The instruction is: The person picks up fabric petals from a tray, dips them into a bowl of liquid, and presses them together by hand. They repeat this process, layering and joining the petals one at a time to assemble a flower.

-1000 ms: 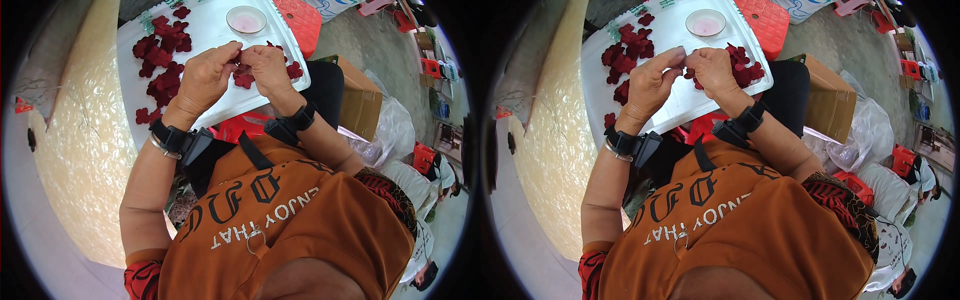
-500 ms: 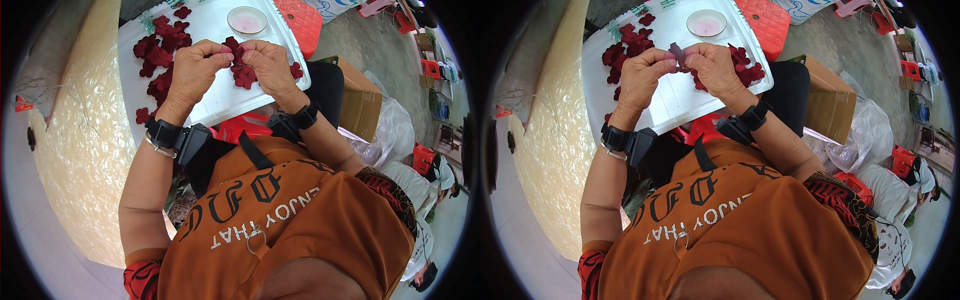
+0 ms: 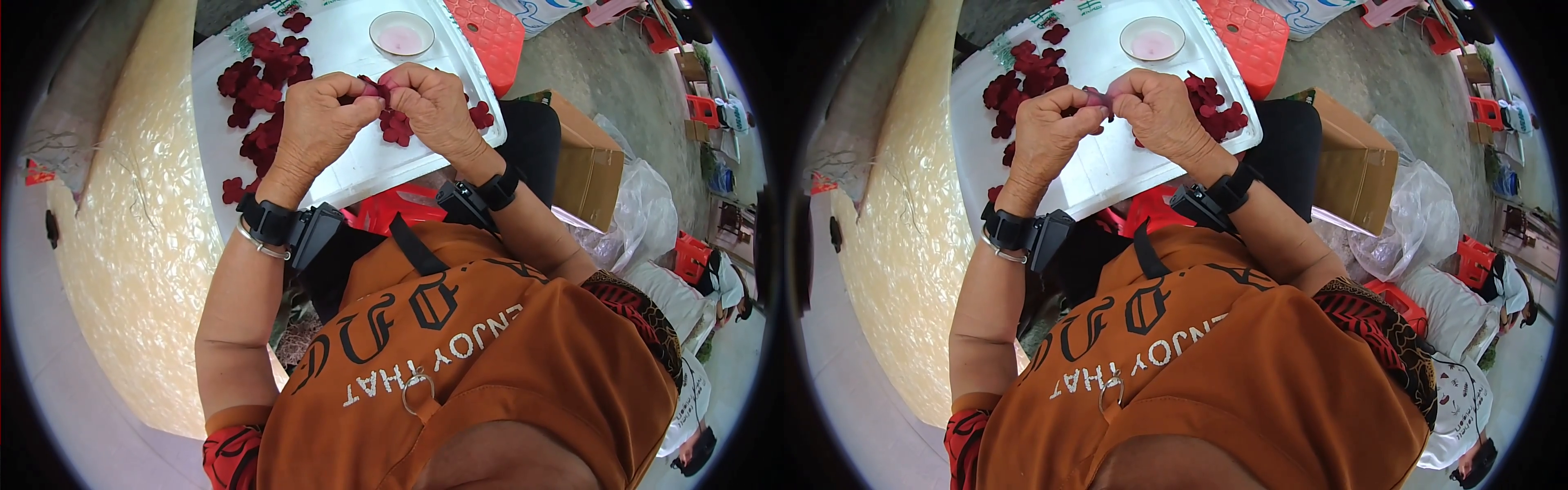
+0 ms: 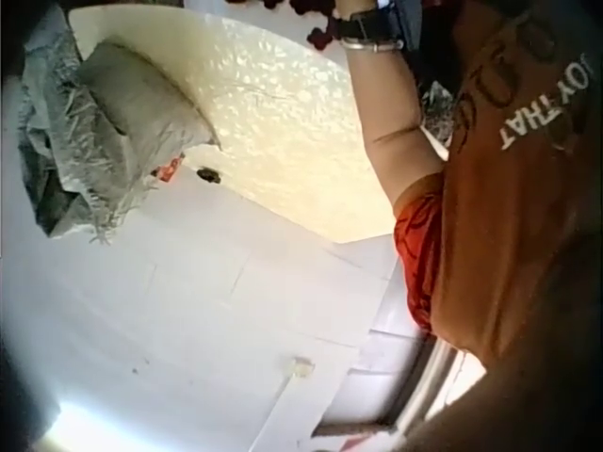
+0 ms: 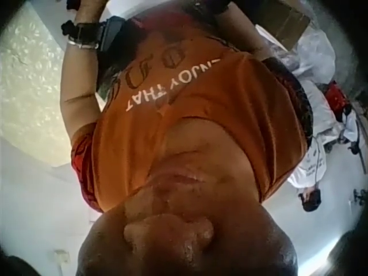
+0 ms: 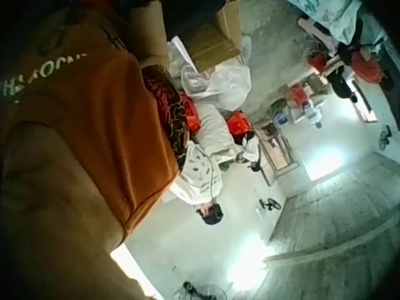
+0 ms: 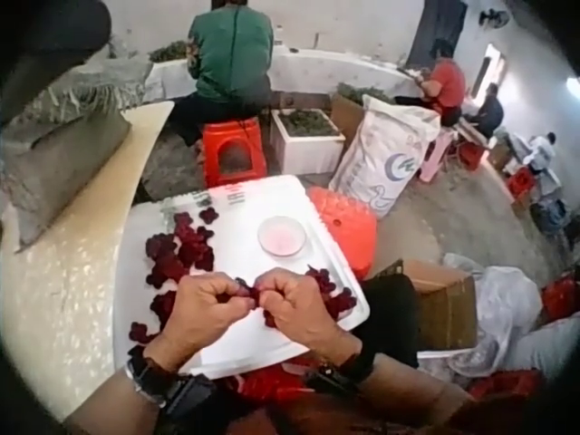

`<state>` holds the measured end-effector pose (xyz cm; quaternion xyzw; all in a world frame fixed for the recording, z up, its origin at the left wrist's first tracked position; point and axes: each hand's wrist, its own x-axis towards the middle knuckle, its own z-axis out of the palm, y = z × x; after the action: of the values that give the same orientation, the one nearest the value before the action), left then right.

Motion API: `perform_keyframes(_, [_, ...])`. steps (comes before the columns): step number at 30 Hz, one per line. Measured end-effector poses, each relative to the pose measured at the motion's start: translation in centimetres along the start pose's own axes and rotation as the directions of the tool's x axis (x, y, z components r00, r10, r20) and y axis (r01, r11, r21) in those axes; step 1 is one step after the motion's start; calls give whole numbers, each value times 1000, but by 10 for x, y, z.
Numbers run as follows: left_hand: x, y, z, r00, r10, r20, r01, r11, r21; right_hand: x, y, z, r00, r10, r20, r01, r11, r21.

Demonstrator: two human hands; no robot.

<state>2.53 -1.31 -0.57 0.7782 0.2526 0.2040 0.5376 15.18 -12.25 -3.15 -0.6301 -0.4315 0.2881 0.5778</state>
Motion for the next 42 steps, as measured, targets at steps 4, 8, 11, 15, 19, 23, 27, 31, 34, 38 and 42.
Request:
perform_keyframes(4, [0,2,1,1000,17,-9,-17,998,65,-1,0,2,999,-36,-19,35,997,-71])
perform_keyframes(8, [-1,0,4,995,89,-36,-83,988,132,-1,1,6,992,-106,-63,97,986,-138])
perform_keyframes(11, [-1,-2,4,990,133,-45,-125,981,146,-2,2,9,978,-186,-91,162,961,-223])
perform_keyframes(15, [0,-1,5,992,126,-33,-119,981,150,-2,0,7,977,-191,-92,161,950,-269])
perform_keyframes(19, [0,-5,7,994,107,-13,-105,987,123,-4,5,11,975,-189,-117,157,958,-240])
perform_keyframes(23, [1,-4,7,1000,8,-7,-8,1000,-25,-4,-2,10,982,-108,-153,82,983,-165])
perform_keyframes(27, [1,0,5,999,-44,7,45,994,-104,-2,-5,8,985,-99,-139,75,983,-170])
perform_keyframes(31, [1,-3,5,1000,5,13,-5,999,-46,-3,-10,7,990,-84,-114,64,983,-174])
perform_keyframes(34, [1,-7,5,998,55,12,-55,998,8,-4,-11,9,990,-79,-114,57,981,-183])
perform_keyframes(38, [1,-5,4,994,113,-3,-112,992,56,-4,-8,11,989,-90,-115,68,981,-181])
perform_keyframes(42, [1,-5,5,989,149,-21,-147,986,73,-3,-8,12,991,-63,-114,42,983,-178])
